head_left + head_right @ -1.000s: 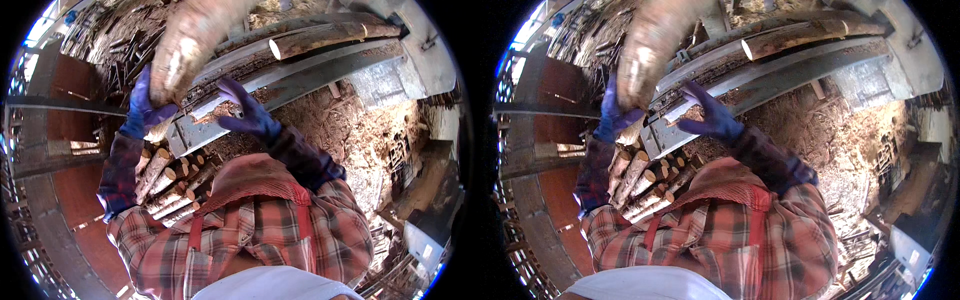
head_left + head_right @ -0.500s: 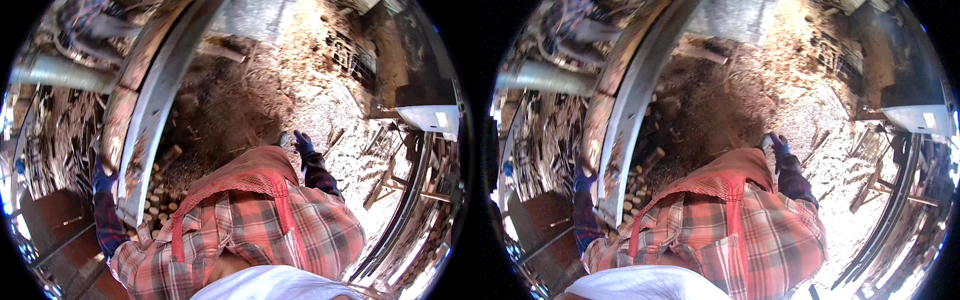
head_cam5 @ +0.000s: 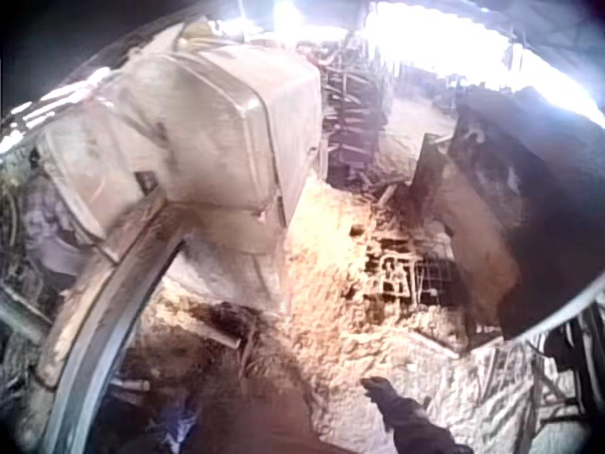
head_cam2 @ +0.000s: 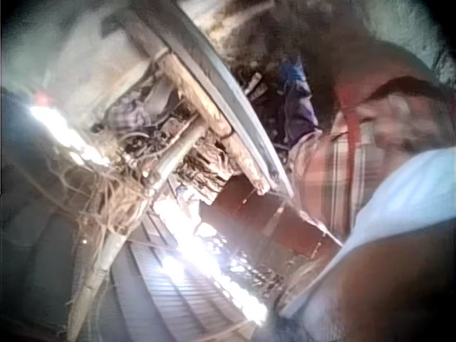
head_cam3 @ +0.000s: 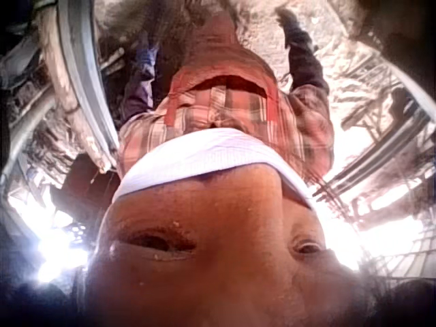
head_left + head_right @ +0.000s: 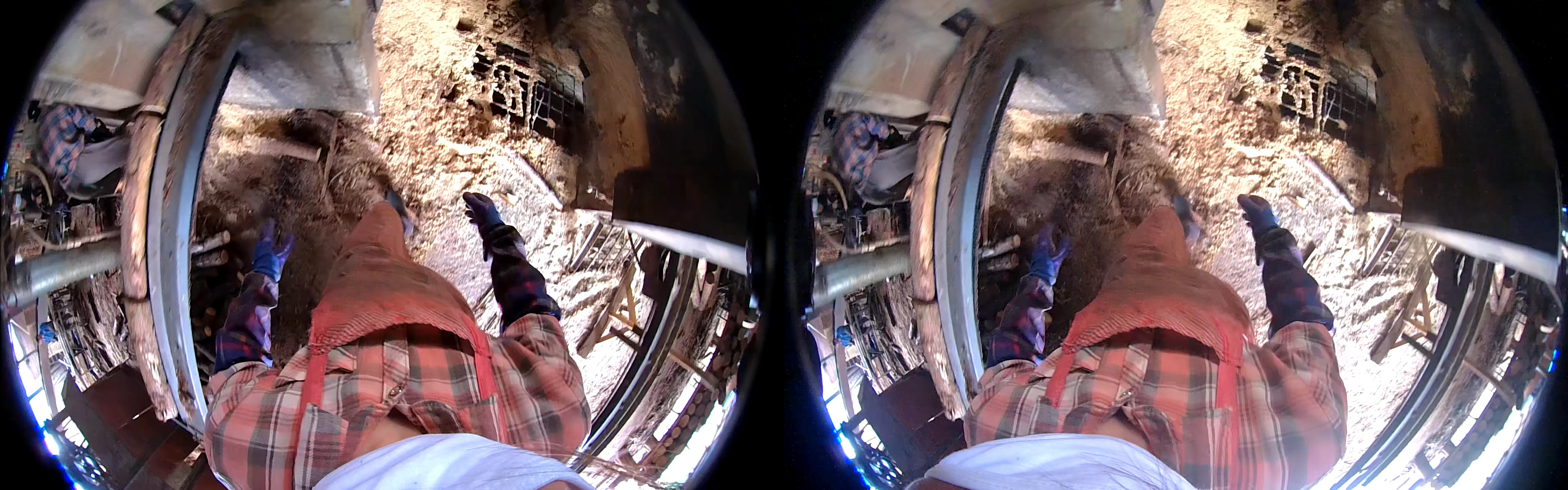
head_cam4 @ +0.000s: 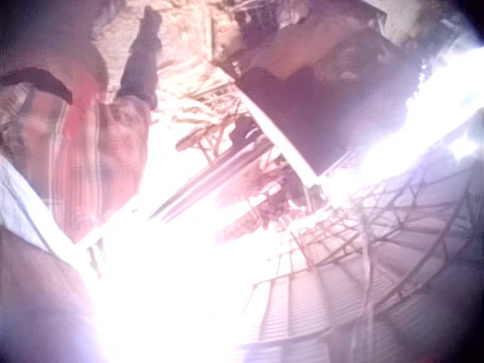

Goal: The person picks up cut logs from a pile and places them onto a metal conveyor or splitter platform. The person wears blue gloves and a plaid shirt, repeatedly lifting and arranging the logs in a neat row.

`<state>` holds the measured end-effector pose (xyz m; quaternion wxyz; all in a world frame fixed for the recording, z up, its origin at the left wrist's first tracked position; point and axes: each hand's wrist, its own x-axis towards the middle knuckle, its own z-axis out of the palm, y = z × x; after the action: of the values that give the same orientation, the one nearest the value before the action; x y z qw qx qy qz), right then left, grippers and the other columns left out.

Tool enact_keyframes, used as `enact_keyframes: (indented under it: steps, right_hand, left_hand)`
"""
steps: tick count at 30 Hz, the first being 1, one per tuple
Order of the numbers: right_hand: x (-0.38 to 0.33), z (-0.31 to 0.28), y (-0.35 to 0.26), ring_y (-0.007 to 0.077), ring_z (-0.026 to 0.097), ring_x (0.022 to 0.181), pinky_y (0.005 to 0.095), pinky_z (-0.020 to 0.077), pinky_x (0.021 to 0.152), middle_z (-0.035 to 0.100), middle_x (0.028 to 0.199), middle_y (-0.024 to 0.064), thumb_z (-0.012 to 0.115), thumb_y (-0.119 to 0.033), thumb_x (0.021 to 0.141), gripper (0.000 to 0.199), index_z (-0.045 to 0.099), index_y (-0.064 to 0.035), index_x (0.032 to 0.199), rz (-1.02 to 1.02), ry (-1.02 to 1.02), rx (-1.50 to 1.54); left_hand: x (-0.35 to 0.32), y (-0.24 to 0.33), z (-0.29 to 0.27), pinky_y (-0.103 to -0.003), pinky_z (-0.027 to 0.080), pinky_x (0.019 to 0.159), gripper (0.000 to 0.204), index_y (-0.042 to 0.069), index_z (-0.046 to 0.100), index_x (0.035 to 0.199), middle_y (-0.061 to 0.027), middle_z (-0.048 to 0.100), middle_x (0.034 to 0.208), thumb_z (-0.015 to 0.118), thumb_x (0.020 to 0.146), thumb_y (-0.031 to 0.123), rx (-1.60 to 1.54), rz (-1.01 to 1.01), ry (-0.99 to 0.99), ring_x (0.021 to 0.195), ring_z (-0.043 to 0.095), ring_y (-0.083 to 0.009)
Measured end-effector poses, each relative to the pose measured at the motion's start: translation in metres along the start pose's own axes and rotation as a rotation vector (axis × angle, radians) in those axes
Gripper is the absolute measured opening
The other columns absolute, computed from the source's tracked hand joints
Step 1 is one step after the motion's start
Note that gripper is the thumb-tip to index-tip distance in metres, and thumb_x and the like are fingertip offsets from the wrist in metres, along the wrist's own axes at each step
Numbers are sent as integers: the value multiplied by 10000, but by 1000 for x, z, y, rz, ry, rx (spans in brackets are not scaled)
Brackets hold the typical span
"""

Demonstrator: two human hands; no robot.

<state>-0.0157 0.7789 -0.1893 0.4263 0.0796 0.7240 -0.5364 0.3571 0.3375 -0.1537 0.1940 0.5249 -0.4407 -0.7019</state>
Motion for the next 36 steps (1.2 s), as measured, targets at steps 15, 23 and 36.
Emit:
enact_keyframes:
  steps: [15, 23, 36]
  right_hand:
    - [519, -134, -114, 132, 535, 766, 309, 436, 669, 588, 900, -10, 655, -352, 851, 314, 618, -108, 1045, 182, -2, -24]
    - [857, -97, -51, 119, 550, 1023, 250, 395, 806, 607, 1208, 28, 622, -428, 876, 522, 554, -110, 1284, 279, 57, 505]
    - [906, -99, -44, 192, 491, 1178, 330, 372, 966, 523, 1315, 71, 653, -448, 845, 684, 456, -30, 1350, 192, -94, 513]
  left_hand:
    - [466, -179, 540, -419, 385, 813, 400, 146, 493, 934, -48, 512, 948, 350, 935, 520, 195, -522, -155, 951, 490, -249]
    - [648, -273, 589, -429, 383, 796, 354, 167, 478, 911, -30, 499, 925, 353, 940, 497, 57, -483, 97, 922, 485, -243]
    - [663, -263, 605, -429, 380, 835, 374, 150, 475, 986, -43, 500, 997, 386, 928, 508, 76, -446, 148, 967, 486, -242]
